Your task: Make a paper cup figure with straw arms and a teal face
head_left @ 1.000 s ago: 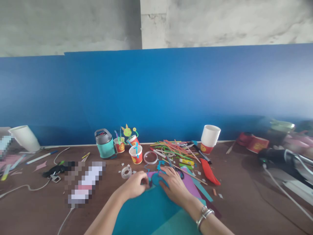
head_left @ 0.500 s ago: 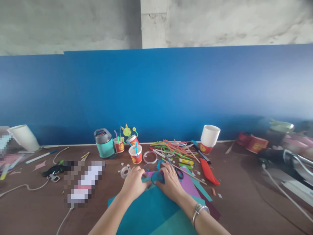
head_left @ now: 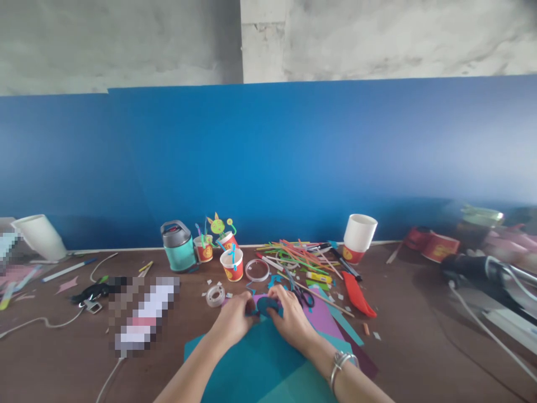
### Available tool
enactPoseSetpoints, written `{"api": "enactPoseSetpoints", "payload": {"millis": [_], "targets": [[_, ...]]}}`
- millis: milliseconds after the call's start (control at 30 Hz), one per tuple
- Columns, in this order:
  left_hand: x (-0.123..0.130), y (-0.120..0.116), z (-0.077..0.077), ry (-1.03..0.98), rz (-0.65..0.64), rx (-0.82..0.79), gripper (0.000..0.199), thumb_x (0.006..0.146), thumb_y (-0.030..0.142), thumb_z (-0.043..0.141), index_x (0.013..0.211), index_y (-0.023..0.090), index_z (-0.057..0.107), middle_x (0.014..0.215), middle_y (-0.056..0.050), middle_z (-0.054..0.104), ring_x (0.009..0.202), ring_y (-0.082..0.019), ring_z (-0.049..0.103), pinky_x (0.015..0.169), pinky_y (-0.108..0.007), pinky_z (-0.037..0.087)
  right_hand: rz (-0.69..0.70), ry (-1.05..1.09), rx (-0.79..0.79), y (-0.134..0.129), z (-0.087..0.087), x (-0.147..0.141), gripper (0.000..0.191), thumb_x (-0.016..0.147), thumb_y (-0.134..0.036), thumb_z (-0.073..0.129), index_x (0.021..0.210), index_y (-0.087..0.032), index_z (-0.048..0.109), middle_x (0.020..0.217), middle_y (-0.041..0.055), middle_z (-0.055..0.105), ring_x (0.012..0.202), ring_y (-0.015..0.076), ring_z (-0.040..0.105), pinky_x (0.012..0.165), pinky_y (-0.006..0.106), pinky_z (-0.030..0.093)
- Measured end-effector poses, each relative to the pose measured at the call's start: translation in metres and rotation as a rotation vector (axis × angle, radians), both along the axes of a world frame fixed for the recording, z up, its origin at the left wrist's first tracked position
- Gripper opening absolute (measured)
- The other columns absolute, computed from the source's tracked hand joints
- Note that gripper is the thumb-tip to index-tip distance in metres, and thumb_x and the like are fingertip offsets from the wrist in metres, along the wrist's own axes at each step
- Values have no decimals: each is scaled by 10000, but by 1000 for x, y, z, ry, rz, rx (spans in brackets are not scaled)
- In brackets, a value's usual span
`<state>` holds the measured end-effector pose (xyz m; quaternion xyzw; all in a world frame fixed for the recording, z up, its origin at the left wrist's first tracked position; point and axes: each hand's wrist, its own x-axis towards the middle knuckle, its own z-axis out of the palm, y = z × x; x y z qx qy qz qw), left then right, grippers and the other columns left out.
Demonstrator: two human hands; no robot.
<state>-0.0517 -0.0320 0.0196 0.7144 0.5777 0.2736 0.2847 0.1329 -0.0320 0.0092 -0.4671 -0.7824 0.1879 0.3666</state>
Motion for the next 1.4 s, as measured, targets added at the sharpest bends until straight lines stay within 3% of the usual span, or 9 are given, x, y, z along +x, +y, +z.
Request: {"api": "enactPoseSetpoints", "payload": {"millis": [133,267,433,633,767,967,1100,1267,1400], "targets": [[0,7,-4,-190,38,-51,166,677,65,631,797,178,607,741,0,633,763,-191,615,711,-280,431,-24,129,-53,2,1,3,235,773,-147,515,993,-223,541,974,43,671,926,222,614,859,354,468],[3,11,-4,-435,87,-200,163,751,235,623,893,156,632,772,-21,658,655,-176,648,578,-266,461,-38,211,-54,3,0,4,256,781,-184,530,1035,-209,559,996,54,684,934,218,631,835,328,493],[10,2,0,-743,85,-415,302,717,347,692,936,144,650,794,-40,686,705,-187,703,598,-260,490,-128,45,165,-2,4,5,192,870,-206,491,1038,-204,584,1024,90,684,967,254,615,855,380,457],[20,-3,0,-1026,135,-517,171,792,326,665,801,157,642,748,-26,689,683,-146,666,698,-276,538,85,-149,268,-13,19,0,193,903,-181,529,1070,-229,613,958,61,697,934,243,602,841,375,426],[22,-3,2,-1147,166,-579,148,880,258,574,801,153,644,745,-42,702,669,-136,658,677,-263,550,94,-130,236,-14,20,-1,159,884,-199,591,1038,-227,618,958,56,702,929,245,601,833,374,425],[18,-4,5,-1206,137,-614,45,788,152,671,814,123,648,778,-69,720,746,-175,705,760,-290,555,-98,12,242,-4,6,4,108,903,-233,542,882,-194,640,859,72,712,856,245,632,802,384,443],[16,-1,2,-1104,127,-547,229,662,56,719,866,123,640,819,-89,732,810,-212,721,757,-295,556,-210,168,100,1,2,8,186,891,-290,508,913,-188,662,919,96,729,896,261,660,832,393,474],[14,4,0,-1027,199,-377,204,662,56,688,850,133,665,797,-53,714,780,-185,700,729,-275,559,-104,257,-138,3,1,9,305,843,-279,499,1092,-168,638,1060,108,725,980,263,667,865,376,506],[13,5,2,-980,231,-233,222,669,101,703,885,150,707,822,-7,672,784,-155,663,744,-260,561,-5,172,-210,1,1,7,306,809,-202,494,1057,-163,669,1029,109,731,952,267,668,856,392,506]]}}
